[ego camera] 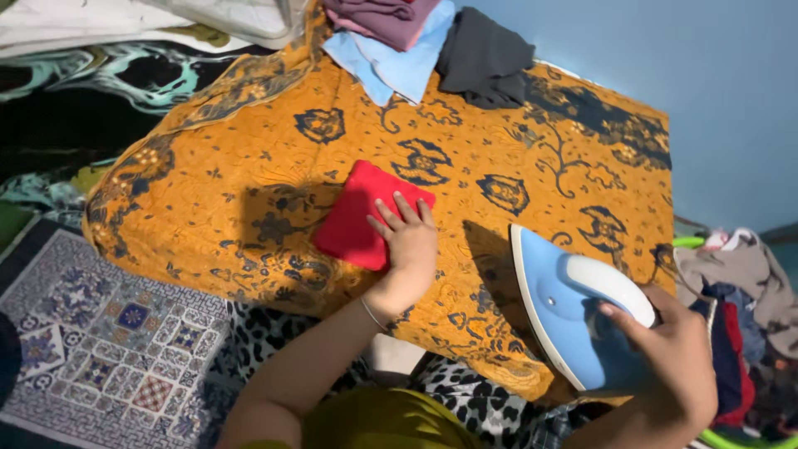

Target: The person irons a dark gray t-shirt and a red t-shirt on a patterned tablecloth. They smooth the fabric, use a blue iron to press the garments, and fold them after ironing.

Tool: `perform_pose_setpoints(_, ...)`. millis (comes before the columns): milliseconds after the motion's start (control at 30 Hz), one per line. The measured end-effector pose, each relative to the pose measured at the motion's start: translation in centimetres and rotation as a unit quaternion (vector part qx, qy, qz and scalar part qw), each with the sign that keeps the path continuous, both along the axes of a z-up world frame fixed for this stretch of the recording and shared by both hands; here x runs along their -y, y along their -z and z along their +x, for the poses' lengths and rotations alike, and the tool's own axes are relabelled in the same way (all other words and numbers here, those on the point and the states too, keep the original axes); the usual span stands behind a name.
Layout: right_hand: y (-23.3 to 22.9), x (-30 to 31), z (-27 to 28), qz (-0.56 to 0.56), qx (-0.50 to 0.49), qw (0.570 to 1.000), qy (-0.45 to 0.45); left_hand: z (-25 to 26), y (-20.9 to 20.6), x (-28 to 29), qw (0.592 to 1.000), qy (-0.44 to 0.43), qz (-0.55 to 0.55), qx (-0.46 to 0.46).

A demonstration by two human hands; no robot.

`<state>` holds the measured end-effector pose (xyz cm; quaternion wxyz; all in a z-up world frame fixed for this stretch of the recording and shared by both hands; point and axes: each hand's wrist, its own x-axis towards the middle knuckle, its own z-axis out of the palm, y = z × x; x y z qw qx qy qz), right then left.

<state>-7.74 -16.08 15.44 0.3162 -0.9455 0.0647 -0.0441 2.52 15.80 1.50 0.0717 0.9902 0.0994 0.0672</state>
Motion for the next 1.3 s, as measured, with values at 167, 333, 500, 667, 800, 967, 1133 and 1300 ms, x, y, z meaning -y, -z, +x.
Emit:
perform_pose_setpoints(167,0.2,0.7,-0.9,0.082,0.044,0.995,-0.02,-0.5,-8.2,-6.3,0.888,0.132,-0.43,-0.092)
perform_pose_setpoints(333,-0.7,1.0,-0.8,0.009,0.024,1.0,0.015,0.4,-9.9,-8.1,0.525,0.264,-0.802,-0.109)
perform_pose_setpoints(500,-2.5,-0.7,-0.1,-0.01,0.024,0.999,0.036,1.3,-3.4,-8.5,0.453,0.216,-0.849,-0.166)
perform_pose_setpoints(667,-4.9,-5.2,1.6,-0.048,0.027,0.998,-0.029,1.3,1.5,-14.2,0.72,0.086,-0.688,0.028)
perform_pose_setpoints(800,-5.4,-11.1,5.4,-0.12,-0.007,0.986,-0.113,-0.6,3.0,-15.0,0.715,0.143,-0.672,0.128)
perform_pose_setpoints(967,-3.8,-19.0,9.4,-0.189,-0.002,0.961,-0.204,-4.1,2.1,-12.0,0.703,0.186,-0.663,0.177)
perform_pose_setpoints(1133,-1.3,-21.3,11.7,-0.25,-0.035,0.937,-0.24,-8.1,-0.7,-12.6,0.823,0.272,-0.411,0.282)
perform_pose_setpoints(1300,-0.5,-17.9,12.3,-0.286,-0.053,0.94,-0.178,-9.4,-2.8,-13.6,0.862,0.244,-0.371,0.244)
